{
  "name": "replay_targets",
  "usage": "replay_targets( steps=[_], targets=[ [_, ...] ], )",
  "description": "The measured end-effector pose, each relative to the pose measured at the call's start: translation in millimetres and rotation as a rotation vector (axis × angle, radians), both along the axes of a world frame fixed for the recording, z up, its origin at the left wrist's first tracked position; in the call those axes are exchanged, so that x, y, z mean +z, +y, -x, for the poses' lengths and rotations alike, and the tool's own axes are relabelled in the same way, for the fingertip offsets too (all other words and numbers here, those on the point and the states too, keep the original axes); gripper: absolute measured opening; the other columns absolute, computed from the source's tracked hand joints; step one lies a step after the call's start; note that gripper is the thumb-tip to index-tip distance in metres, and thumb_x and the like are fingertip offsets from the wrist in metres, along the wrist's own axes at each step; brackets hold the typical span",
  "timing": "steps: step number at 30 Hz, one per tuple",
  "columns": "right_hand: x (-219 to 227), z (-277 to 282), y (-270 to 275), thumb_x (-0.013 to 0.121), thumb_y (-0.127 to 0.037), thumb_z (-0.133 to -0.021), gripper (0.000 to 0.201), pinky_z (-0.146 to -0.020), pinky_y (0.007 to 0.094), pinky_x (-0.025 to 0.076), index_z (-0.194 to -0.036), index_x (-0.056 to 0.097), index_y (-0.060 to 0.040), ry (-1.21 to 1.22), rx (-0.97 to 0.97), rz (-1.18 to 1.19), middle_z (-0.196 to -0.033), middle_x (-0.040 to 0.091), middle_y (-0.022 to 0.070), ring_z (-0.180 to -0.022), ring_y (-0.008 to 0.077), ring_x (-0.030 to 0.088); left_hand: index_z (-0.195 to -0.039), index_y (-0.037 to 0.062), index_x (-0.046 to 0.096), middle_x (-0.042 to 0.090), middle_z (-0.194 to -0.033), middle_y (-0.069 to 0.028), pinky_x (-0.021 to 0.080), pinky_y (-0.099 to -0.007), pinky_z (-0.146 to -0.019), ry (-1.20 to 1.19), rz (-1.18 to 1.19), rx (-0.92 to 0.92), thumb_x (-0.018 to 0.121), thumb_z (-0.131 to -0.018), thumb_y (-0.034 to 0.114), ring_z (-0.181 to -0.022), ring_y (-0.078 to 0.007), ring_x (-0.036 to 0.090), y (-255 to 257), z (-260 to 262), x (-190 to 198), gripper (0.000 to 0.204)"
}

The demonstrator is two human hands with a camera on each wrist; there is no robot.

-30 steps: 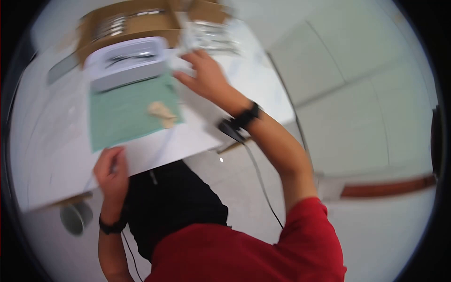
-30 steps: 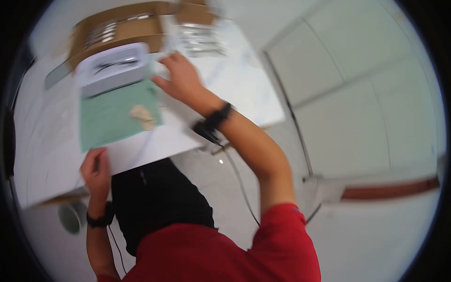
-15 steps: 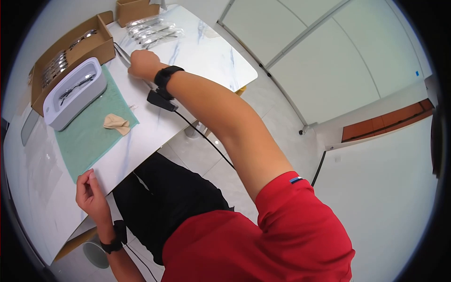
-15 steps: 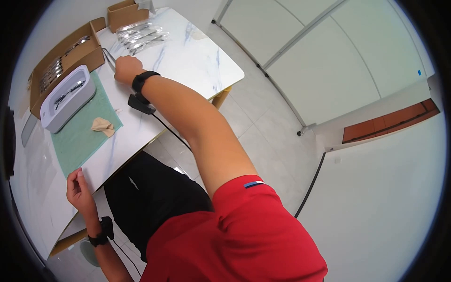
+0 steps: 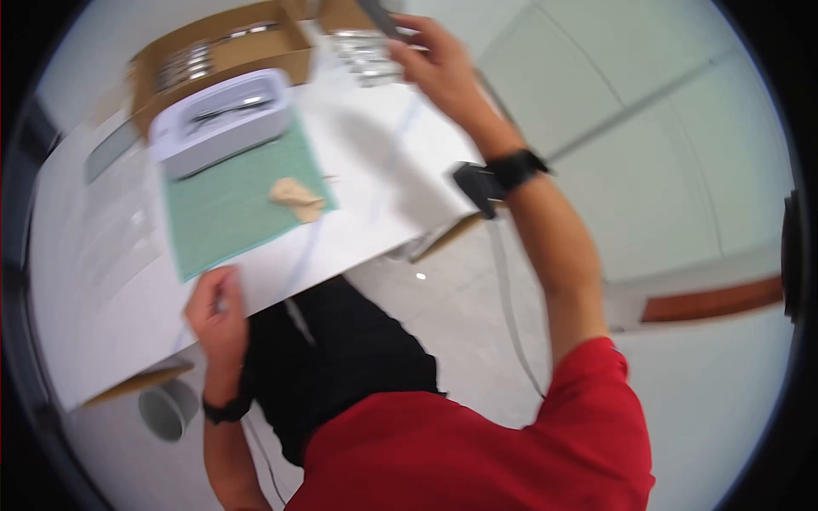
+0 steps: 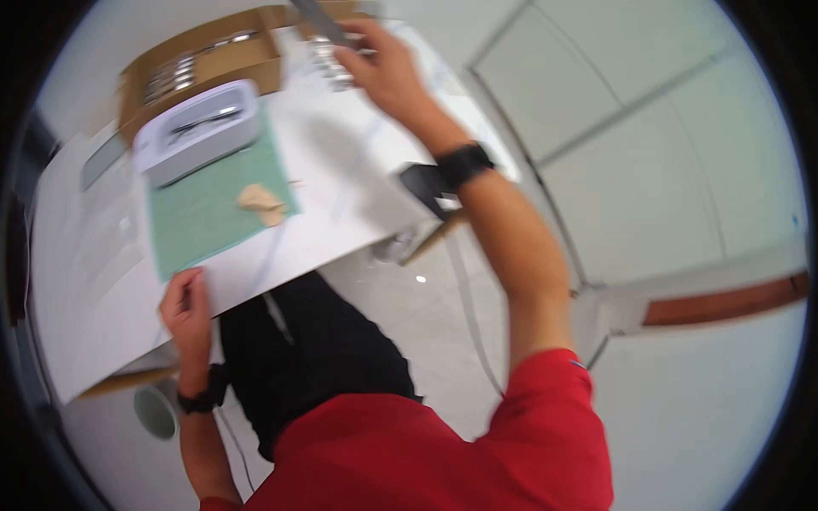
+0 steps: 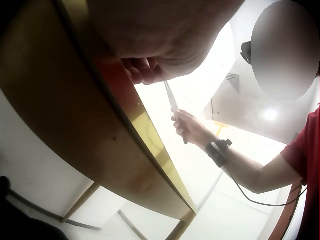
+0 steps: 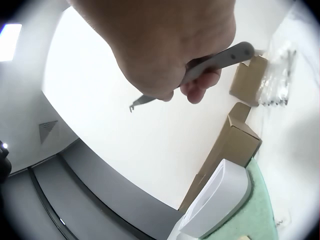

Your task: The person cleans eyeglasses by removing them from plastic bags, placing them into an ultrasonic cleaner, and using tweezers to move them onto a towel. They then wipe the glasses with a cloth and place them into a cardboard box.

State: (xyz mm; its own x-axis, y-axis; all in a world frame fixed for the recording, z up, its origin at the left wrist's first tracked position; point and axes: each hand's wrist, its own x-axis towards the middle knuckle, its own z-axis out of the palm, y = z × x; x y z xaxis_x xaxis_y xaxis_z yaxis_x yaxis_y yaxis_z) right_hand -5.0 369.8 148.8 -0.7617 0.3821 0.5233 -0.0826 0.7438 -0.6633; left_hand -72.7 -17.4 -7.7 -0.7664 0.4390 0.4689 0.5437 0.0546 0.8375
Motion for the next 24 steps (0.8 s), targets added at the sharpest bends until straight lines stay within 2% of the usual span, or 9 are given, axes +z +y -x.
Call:
replay_targets(
  steps=[1, 2, 4, 6, 9, 15, 18, 21, 24],
  targets=[
    [11, -4, -5, 0.072, -0.019, -0.098, 0.036, -0.067, 0.0323, 0.057, -0.130, 0.065, -0.0041, -0.112, -0.015, -0.136, -0.095, 0.072, 0.0108, -0.073, 0.0142, 0.068, -0.097, -0.0021, 0.070, 0.067, -0.083, -0.0092, 0.048, -0.0280, -0.067, 0.014, 0.014, -0.003, 0.067, -0.096, 0.000, -0.071, -0.0150, 0.060, 0, 1, 2, 0.004],
    [14, -6, -13, 0.072, -0.021, -0.097, 0.035, -0.069, 0.0349, 0.056, -0.128, 0.067, -0.0053, -0.154, -0.012, -0.186, -0.093, 0.073, 0.0123, -0.073, 0.0175, 0.069, -0.096, -0.0009, 0.070, 0.066, -0.080, -0.0086, 0.047, -0.0285, -0.064, 0.050, -0.004, 0.018, 0.068, -0.095, 0.000, -0.067, -0.0162, 0.059, 2, 2, 2, 0.003],
    [26, -5, -30, 0.073, -0.020, -0.095, 0.034, -0.071, 0.0367, 0.056, -0.126, 0.068, -0.0075, -0.352, -0.060, -0.466, -0.093, 0.074, 0.0137, -0.074, 0.0247, 0.070, -0.094, 0.0010, 0.069, 0.064, -0.075, -0.0074, 0.046, -0.0291, -0.058, 0.090, -0.024, 0.033, 0.070, -0.091, -0.002, -0.062, -0.0171, 0.058, 3, 3, 9, 0.003],
    [26, -2, -38, 0.073, -0.018, -0.092, 0.030, -0.073, 0.0393, 0.055, -0.121, 0.070, -0.0080, -0.442, -0.002, -0.549, -0.092, 0.074, 0.0141, -0.076, 0.0311, 0.069, -0.093, 0.0013, 0.069, 0.065, -0.076, -0.0072, 0.046, -0.0290, -0.057, 0.058, -0.041, 0.018, 0.071, -0.091, -0.002, -0.061, -0.0169, 0.060, 2, 4, 9, 0.004],
    [33, 3, -53, 0.073, -0.016, -0.091, 0.026, -0.073, 0.0407, 0.055, -0.116, 0.071, -0.0073, -0.529, 0.022, -0.633, -0.091, 0.074, 0.0127, -0.078, 0.0322, 0.070, -0.093, 0.0014, 0.069, 0.065, -0.076, -0.0067, 0.047, -0.0283, -0.057, 0.023, -0.066, -0.012, 0.071, -0.090, -0.001, -0.061, -0.0157, 0.060, 2, 1, 12, 0.004],
    [31, 24, -62, 0.073, -0.015, -0.091, 0.022, -0.072, 0.0407, 0.055, -0.112, 0.071, -0.0074, -0.465, 0.041, -0.737, -0.089, 0.073, 0.0121, -0.079, 0.0323, 0.070, -0.093, 0.0006, 0.070, 0.064, -0.076, -0.0067, 0.048, -0.0284, -0.057, 0.005, -0.071, -0.030, 0.071, -0.090, -0.001, -0.062, -0.0153, 0.061, -2, 2, 13, 0.004],
    [32, 34, -64, 0.074, -0.015, -0.091, 0.021, -0.071, 0.0406, 0.055, -0.111, 0.071, -0.0071, -0.493, 0.058, -0.784, -0.090, 0.073, 0.0109, -0.079, 0.0322, 0.070, -0.094, -0.0009, 0.070, 0.060, -0.072, -0.0039, 0.043, -0.0264, -0.058, -0.030, -0.096, -0.032, 0.070, -0.090, -0.004, -0.060, -0.0107, 0.051, 0, 2, 11, 0.005],
    [35, 37, -66, 0.073, -0.015, -0.091, 0.021, -0.071, 0.0409, 0.055, -0.110, 0.070, -0.0067, -0.485, 0.069, -0.792, -0.089, 0.073, 0.0105, -0.080, 0.0326, 0.071, -0.093, -0.0003, 0.070, 0.065, -0.077, -0.0082, 0.049, -0.0282, -0.056, -0.021, -0.082, -0.039, 0.071, -0.090, -0.002, -0.062, -0.0164, 0.062, -1, 5, 12, 0.004],
    [37, 38, -70, 0.073, -0.014, -0.090, 0.022, -0.072, 0.0409, 0.056, -0.111, 0.070, -0.0073, -0.514, 0.032, -0.845, -0.091, 0.073, 0.0111, -0.081, 0.0326, 0.071, -0.093, -0.0005, 0.069, 0.065, -0.077, -0.0086, 0.049, -0.0282, -0.056, 0.002, -0.078, -0.040, 0.071, -0.089, -0.002, -0.062, -0.0174, 0.063, -1, 7, 9, 0.005]
  ],
)
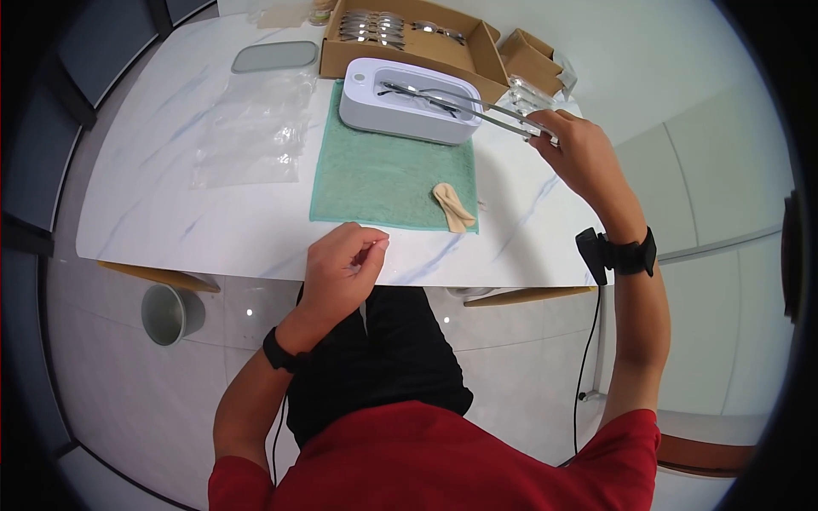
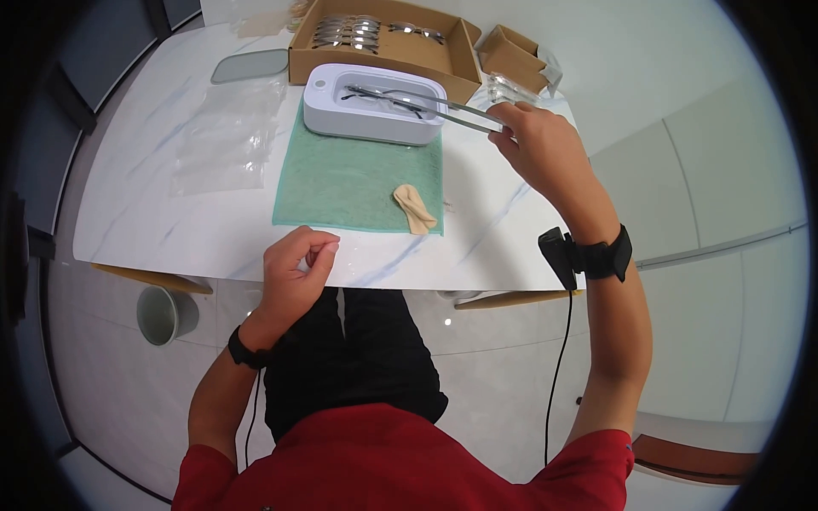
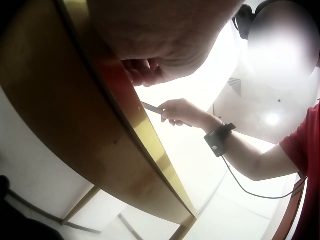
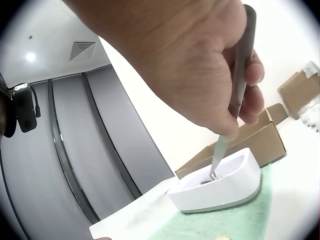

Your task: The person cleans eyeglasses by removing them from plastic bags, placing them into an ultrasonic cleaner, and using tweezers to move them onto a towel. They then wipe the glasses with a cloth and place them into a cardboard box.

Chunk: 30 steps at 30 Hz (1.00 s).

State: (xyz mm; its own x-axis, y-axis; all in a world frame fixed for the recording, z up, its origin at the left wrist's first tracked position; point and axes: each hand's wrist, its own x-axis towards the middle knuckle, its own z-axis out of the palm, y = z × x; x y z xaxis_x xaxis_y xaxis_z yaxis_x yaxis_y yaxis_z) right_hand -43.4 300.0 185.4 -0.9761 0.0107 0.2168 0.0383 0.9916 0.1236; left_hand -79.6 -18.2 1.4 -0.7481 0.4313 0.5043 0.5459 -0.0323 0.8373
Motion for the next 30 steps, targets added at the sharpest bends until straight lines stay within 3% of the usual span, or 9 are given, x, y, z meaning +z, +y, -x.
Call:
replay_targets(
  steps=[12, 21, 30],
  targets=[
    [16, -7, -10, 0.074, -0.014, -0.089, 0.025, -0.073, 0.0421, 0.057, -0.113, 0.071, -0.0093, 0.011, -0.022, -0.060, -0.097, 0.074, 0.0100, -0.081, 0.0328, 0.071, -0.089, 0.0010, 0.067, 0.063, -0.074, -0.0067, 0.046, -0.0296, -0.053, 0.043, -0.007, 0.033, 0.071, -0.088, -0.003, -0.059, -0.0169, 0.059, 0, -4, 3, 0.006],
    [-5, 10, -11, 0.073, -0.015, -0.090, 0.024, -0.072, 0.0450, 0.057, -0.113, 0.070, -0.0095, 0.020, 0.055, -0.173, -0.098, 0.073, 0.0101, -0.081, 0.0343, 0.071, -0.089, 0.0010, 0.067, 0.063, -0.074, -0.0063, 0.045, -0.0294, -0.053, 0.013, -0.024, 0.023, 0.070, -0.089, -0.003, -0.059, -0.0170, 0.058, -2, -6, 10, 0.005],
    [-7, -3, -1, 0.073, -0.011, -0.091, 0.022, -0.070, 0.0420, 0.057, -0.113, 0.072, -0.0083, 0.172, 0.098, -0.053, -0.098, 0.073, 0.0114, -0.079, 0.0353, 0.071, -0.089, 0.0010, 0.067, 0.063, -0.073, -0.0059, 0.045, -0.0302, -0.053, 0.006, 0.000, 0.041, 0.070, -0.089, -0.002, -0.059, -0.0171, 0.058, 2, -3, 5, 0.005]
  ],
)
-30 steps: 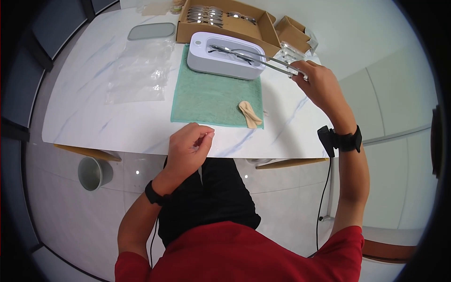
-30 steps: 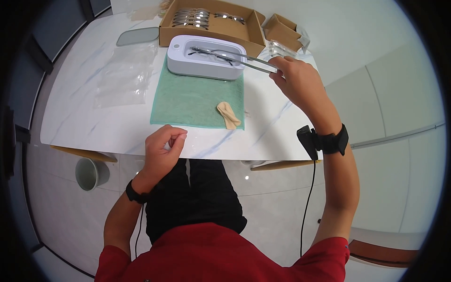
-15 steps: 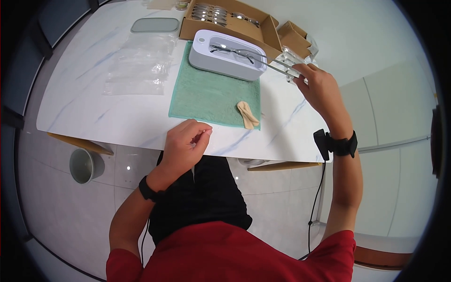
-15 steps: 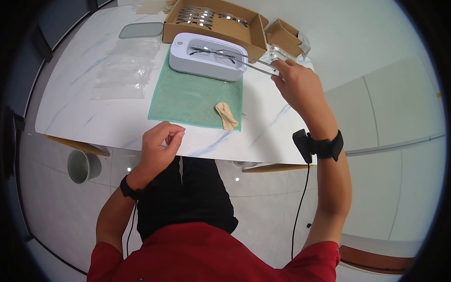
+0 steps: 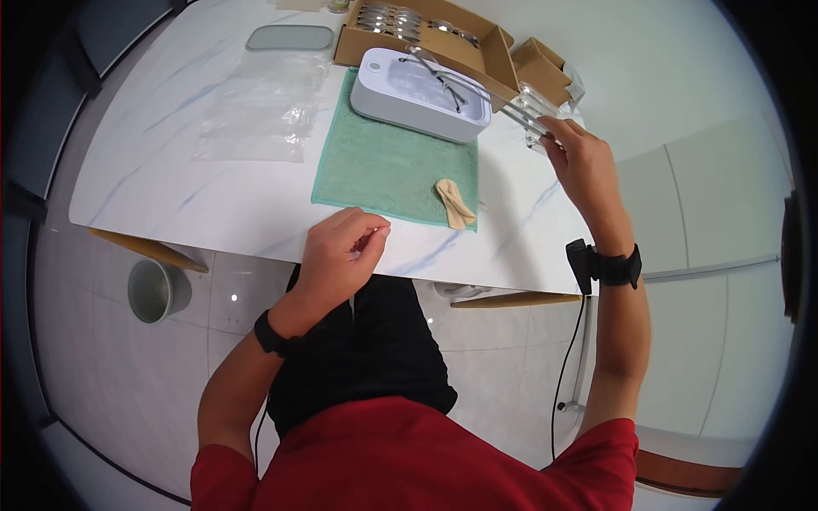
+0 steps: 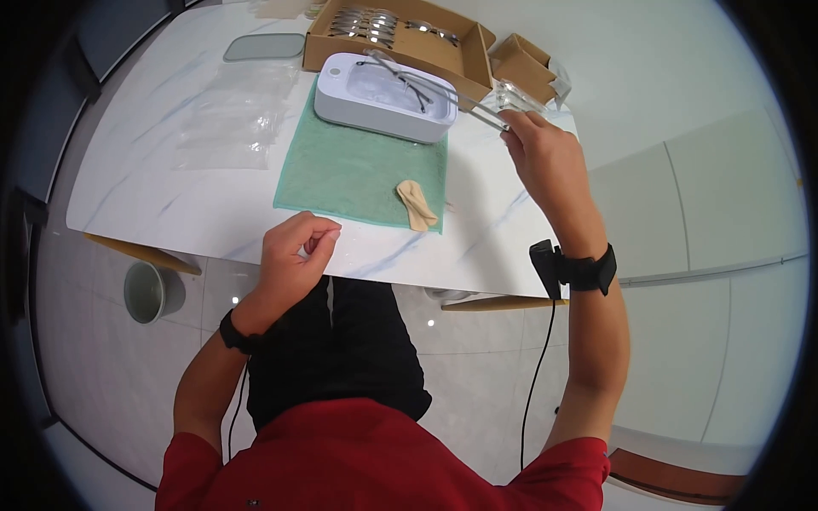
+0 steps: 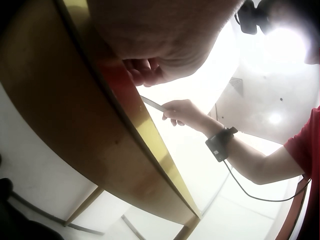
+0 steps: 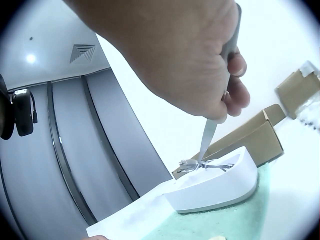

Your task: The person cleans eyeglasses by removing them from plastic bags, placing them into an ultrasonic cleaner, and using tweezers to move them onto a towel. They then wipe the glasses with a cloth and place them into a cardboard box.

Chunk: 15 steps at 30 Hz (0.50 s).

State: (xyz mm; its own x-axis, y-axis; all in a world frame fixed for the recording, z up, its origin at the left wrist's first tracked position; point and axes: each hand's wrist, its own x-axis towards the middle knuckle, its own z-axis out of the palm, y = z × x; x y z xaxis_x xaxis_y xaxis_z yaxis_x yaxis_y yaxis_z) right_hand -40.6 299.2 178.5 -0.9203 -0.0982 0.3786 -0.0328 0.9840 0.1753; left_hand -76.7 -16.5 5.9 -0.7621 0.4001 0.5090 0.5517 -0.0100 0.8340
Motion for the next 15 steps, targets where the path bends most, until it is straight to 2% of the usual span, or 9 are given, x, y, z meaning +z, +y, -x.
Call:
replay_targets(
  steps=[3, 6, 9, 12, 15],
  targets=[
    [-5, -5, 2, 0.073, -0.011, -0.091, 0.024, -0.072, 0.0405, 0.057, -0.114, 0.073, -0.0087, 0.002, -0.019, 0.083, -0.100, 0.074, 0.0116, -0.080, 0.0358, 0.070, -0.089, 0.0013, 0.068, 0.063, -0.073, -0.0059, 0.045, -0.0302, -0.053, -0.003, -0.008, -0.009, 0.071, -0.088, -0.002, -0.058, -0.0175, 0.058, 0, 1, -1, 0.005],
    [-5, -6, 2, 0.073, -0.011, -0.091, 0.023, -0.073, 0.0398, 0.058, -0.114, 0.073, -0.0074, 0.007, -0.048, 0.057, -0.101, 0.074, 0.0114, -0.081, 0.0354, 0.071, -0.089, 0.0014, 0.068, 0.062, -0.073, -0.0061, 0.045, -0.0304, -0.053, -0.001, 0.001, -0.013, 0.071, -0.088, -0.002, -0.058, -0.0178, 0.058, 0, 1, -2, 0.005],
    [-4, -11, 7, 0.073, -0.007, -0.091, 0.024, -0.071, 0.0390, 0.057, -0.115, 0.072, -0.0060, 0.086, -0.026, 0.087, -0.098, 0.074, 0.0118, -0.078, 0.0328, 0.072, -0.091, -0.0011, 0.070, 0.063, -0.074, -0.0055, 0.043, -0.0270, -0.054, 0.013, -0.001, 0.000, 0.071, -0.090, -0.004, -0.059, -0.0119, 0.054, 1, 1, -5, 0.004],
    [18, -36, -14, 0.073, -0.003, -0.091, 0.026, -0.068, 0.0375, 0.056, -0.117, 0.071, -0.0047, 0.127, -0.026, 0.242, -0.095, 0.073, 0.0117, -0.074, 0.0290, 0.070, -0.092, -0.0010, 0.070, 0.063, -0.074, -0.0056, 0.042, -0.0269, -0.054, 0.006, -0.020, -0.007, 0.071, -0.089, -0.005, -0.059, -0.0122, 0.055, 0, -3, -4, 0.005],
    [29, -64, -37, 0.073, -0.001, -0.091, 0.027, -0.067, 0.0361, 0.056, -0.118, 0.071, -0.0046, 0.062, -0.058, 0.180, -0.093, 0.072, 0.0115, -0.072, 0.0258, 0.069, -0.092, -0.0009, 0.070, 0.064, -0.075, -0.0054, 0.043, -0.0267, -0.054, 0.031, -0.009, -0.015, 0.071, -0.088, -0.005, -0.059, -0.0122, 0.055, -1, -2, -4, 0.006]
  ],
)
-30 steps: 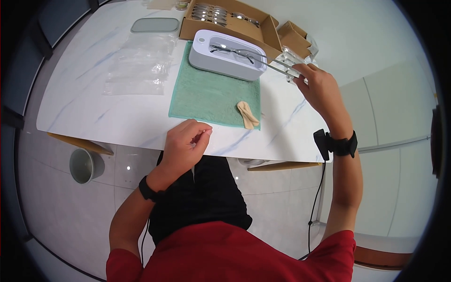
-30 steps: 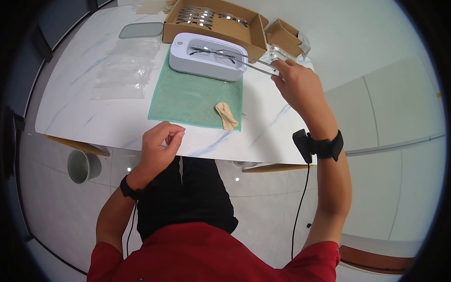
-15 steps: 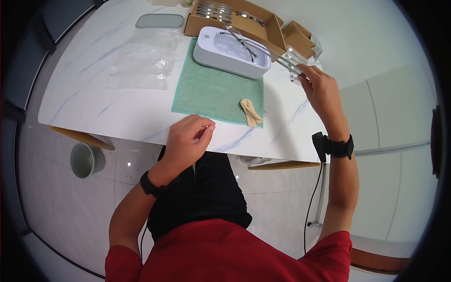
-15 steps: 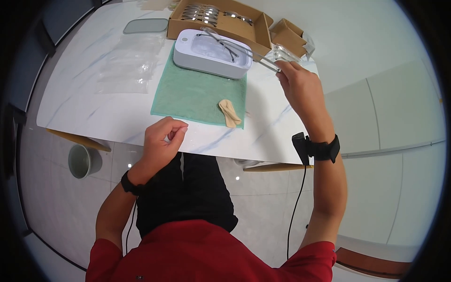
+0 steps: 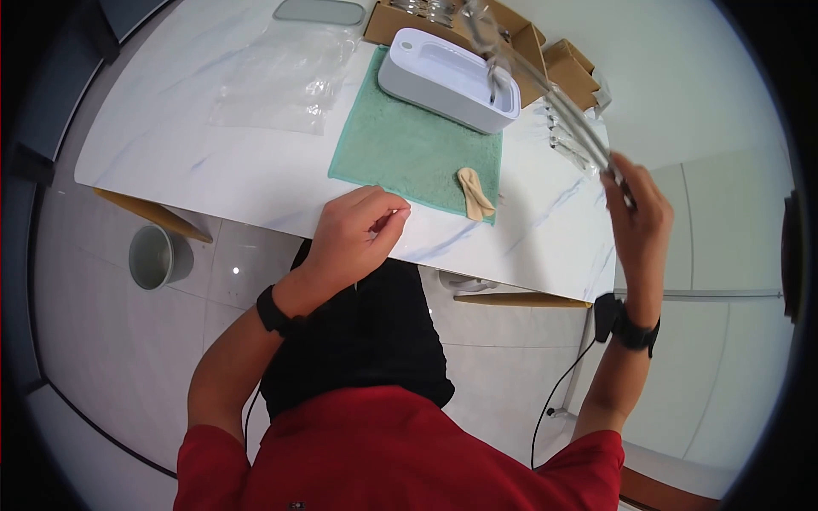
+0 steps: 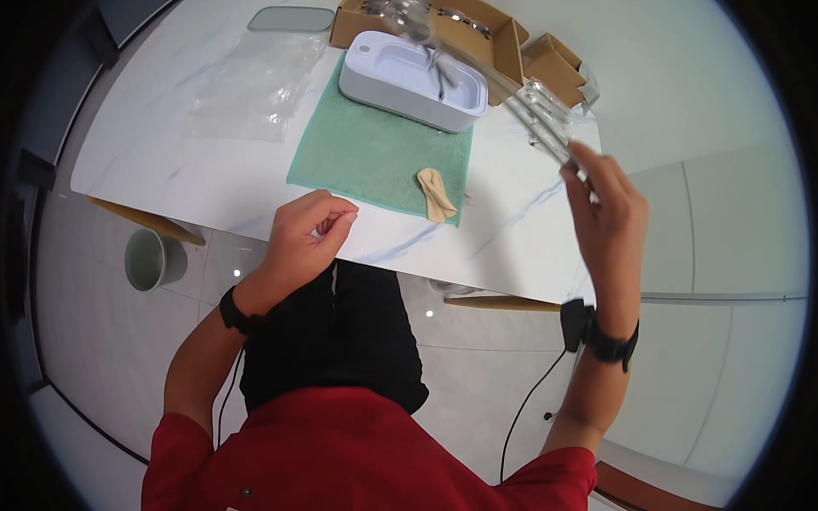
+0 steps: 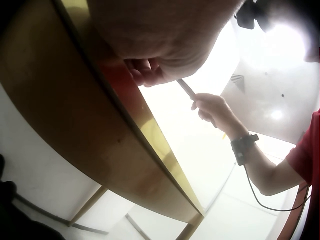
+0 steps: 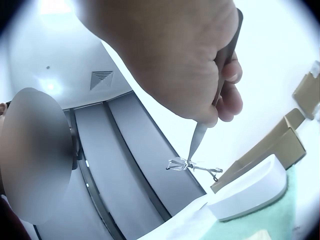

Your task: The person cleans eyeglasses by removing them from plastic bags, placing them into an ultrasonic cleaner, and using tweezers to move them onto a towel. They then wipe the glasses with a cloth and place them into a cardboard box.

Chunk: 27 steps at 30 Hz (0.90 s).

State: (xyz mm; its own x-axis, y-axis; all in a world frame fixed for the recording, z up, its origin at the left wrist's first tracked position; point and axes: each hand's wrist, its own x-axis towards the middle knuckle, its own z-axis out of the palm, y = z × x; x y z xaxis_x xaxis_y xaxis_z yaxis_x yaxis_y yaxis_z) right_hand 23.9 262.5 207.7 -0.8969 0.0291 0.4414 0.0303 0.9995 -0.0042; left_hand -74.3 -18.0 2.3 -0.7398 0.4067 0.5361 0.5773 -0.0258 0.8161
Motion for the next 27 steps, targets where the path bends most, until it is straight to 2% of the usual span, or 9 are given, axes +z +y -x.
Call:
replay_targets(
  steps=[3, 6, 9, 12, 17, 21, 25, 27],
  targets=[
    [-14, -11, -14, 0.074, -0.001, -0.090, 0.027, -0.066, 0.0351, 0.056, -0.116, 0.071, -0.0049, -0.113, 0.054, 0.027, -0.093, 0.072, 0.0107, -0.072, 0.0256, 0.070, -0.092, -0.0006, 0.070, 0.064, -0.075, -0.0053, 0.043, -0.0266, -0.055, 0.018, 0.015, 0.017, 0.071, -0.088, -0.005, -0.059, -0.0120, 0.055, 2, 0, -3, 0.006],
    [-36, -10, -5, 0.074, -0.004, -0.089, 0.028, -0.063, 0.0375, 0.054, -0.116, 0.071, -0.0072, -0.172, 0.126, -0.089, -0.089, 0.069, 0.0086, -0.070, 0.0285, 0.068, -0.092, -0.0004, 0.070, 0.064, -0.075, -0.0054, 0.043, -0.0269, -0.055, 0.008, 0.019, 0.009, 0.071, -0.088, -0.005, -0.059, -0.0126, 0.055, 1, -1, -1, 0.006],
    [-49, -6, -3, 0.075, -0.006, -0.088, 0.029, -0.063, 0.0383, 0.054, -0.117, 0.070, -0.0076, -0.203, 0.164, -0.143, -0.088, 0.068, 0.0076, -0.070, 0.0278, 0.067, -0.088, 0.0029, 0.066, 0.062, -0.073, -0.0069, 0.046, -0.0338, -0.055, -0.046, 0.016, 0.006, 0.071, -0.088, 0.001, -0.060, -0.0214, 0.059, 1, -3, 2, 0.005],
    [-53, -2, -7, 0.076, -0.008, -0.087, 0.031, -0.063, 0.0379, 0.055, -0.117, 0.069, -0.0080, -0.219, 0.169, -0.188, -0.089, 0.068, 0.0067, -0.072, 0.0271, 0.068, -0.091, -0.0001, 0.070, 0.064, -0.075, -0.0055, 0.043, -0.0275, -0.055, 0.004, 0.035, 0.020, 0.071, -0.088, -0.004, -0.059, -0.0138, 0.056, 2, -2, 0, 0.005],
    [-54, -1, -7, 0.077, -0.008, -0.086, 0.033, -0.065, 0.0374, 0.056, -0.119, 0.069, -0.0086, -0.247, 0.142, -0.191, -0.090, 0.068, 0.0066, -0.075, 0.0268, 0.069, -0.090, 0.0003, 0.069, 0.064, -0.074, -0.0058, 0.043, -0.0283, -0.055, 0.023, 0.052, 0.019, 0.072, -0.088, -0.003, -0.059, -0.0144, 0.056, 3, -2, -2, 0.004],
    [-33, -11, -4, 0.078, -0.006, -0.084, 0.033, -0.066, 0.0364, 0.057, -0.117, 0.071, -0.0088, -0.273, 0.100, -0.026, -0.093, 0.070, 0.0074, -0.075, 0.0262, 0.069, -0.089, 0.0006, 0.069, 0.063, -0.073, -0.0061, 0.043, -0.0291, -0.055, 0.033, 0.043, 0.018, 0.072, -0.088, -0.003, -0.059, -0.0160, 0.056, 2, -2, 0, 0.004],
    [6, -24, 0, 0.078, 0.002, -0.081, 0.037, -0.062, 0.0308, 0.052, -0.117, 0.072, -0.0066, -0.301, -0.010, 0.124, -0.092, 0.072, 0.0067, -0.067, 0.0182, 0.063, -0.088, 0.0011, 0.069, 0.062, -0.073, -0.0071, 0.044, -0.0303, -0.055, 0.045, 0.069, 0.019, 0.072, -0.087, -0.003, -0.059, -0.0186, 0.057, 1, -2, 0, 0.005],
    [15, -24, 12, 0.078, 0.004, -0.083, 0.036, -0.059, 0.0261, 0.047, -0.118, 0.072, -0.0042, -0.168, 0.017, 0.121, -0.091, 0.072, 0.0051, -0.065, 0.0110, 0.057, -0.088, 0.0012, 0.069, 0.062, -0.073, -0.0077, 0.044, -0.0310, -0.055, 0.066, 0.082, 0.015, 0.072, -0.086, -0.003, -0.059, -0.0198, 0.057, 0, -2, 1, 0.005]
  ],
)
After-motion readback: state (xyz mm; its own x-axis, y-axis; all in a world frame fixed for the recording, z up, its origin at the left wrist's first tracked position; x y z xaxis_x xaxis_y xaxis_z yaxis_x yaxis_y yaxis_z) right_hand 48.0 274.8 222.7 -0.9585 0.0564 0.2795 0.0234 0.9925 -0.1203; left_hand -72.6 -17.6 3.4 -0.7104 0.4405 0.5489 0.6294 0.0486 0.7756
